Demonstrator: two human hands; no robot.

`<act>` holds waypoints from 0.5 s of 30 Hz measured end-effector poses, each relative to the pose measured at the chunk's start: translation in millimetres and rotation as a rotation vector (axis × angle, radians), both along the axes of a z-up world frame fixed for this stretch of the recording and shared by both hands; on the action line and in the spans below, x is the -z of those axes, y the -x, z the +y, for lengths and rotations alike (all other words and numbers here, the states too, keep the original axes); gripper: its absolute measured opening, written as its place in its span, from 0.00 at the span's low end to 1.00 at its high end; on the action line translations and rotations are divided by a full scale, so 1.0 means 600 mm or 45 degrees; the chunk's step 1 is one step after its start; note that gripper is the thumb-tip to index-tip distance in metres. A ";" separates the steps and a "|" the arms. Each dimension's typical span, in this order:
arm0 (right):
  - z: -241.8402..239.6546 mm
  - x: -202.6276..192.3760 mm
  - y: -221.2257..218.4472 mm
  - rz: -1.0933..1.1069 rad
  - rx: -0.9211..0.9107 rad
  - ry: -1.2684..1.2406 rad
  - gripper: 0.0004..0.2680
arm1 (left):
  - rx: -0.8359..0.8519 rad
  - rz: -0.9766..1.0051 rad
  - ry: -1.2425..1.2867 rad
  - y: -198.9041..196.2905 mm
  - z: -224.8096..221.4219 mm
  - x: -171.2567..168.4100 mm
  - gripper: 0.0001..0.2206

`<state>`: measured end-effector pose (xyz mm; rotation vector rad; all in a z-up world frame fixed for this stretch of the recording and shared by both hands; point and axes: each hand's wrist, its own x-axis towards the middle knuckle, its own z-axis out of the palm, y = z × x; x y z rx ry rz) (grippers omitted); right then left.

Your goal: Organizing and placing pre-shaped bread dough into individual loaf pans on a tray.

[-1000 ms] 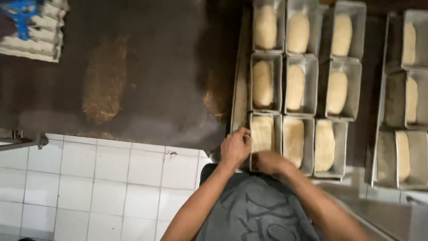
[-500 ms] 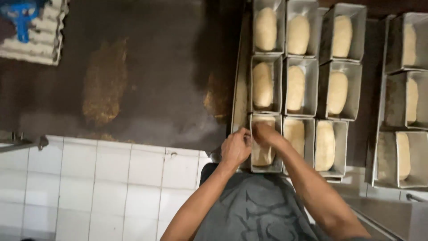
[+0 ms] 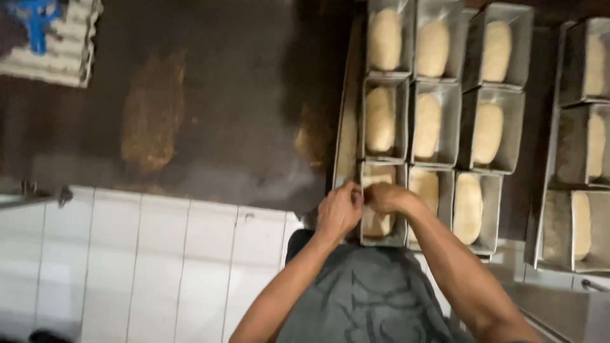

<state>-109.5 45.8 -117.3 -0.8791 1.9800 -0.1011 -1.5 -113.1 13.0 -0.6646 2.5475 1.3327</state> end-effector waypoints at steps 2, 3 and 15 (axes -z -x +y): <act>0.018 0.014 -0.023 -0.073 -0.231 -0.063 0.11 | 0.033 -0.043 0.010 0.003 0.008 0.005 0.09; 0.019 0.008 -0.015 -0.078 -0.146 -0.092 0.11 | 0.042 -0.015 -0.002 0.012 0.012 0.017 0.09; 0.015 -0.028 -0.057 0.087 0.122 0.086 0.12 | -0.008 0.022 -0.033 -0.015 0.008 0.005 0.08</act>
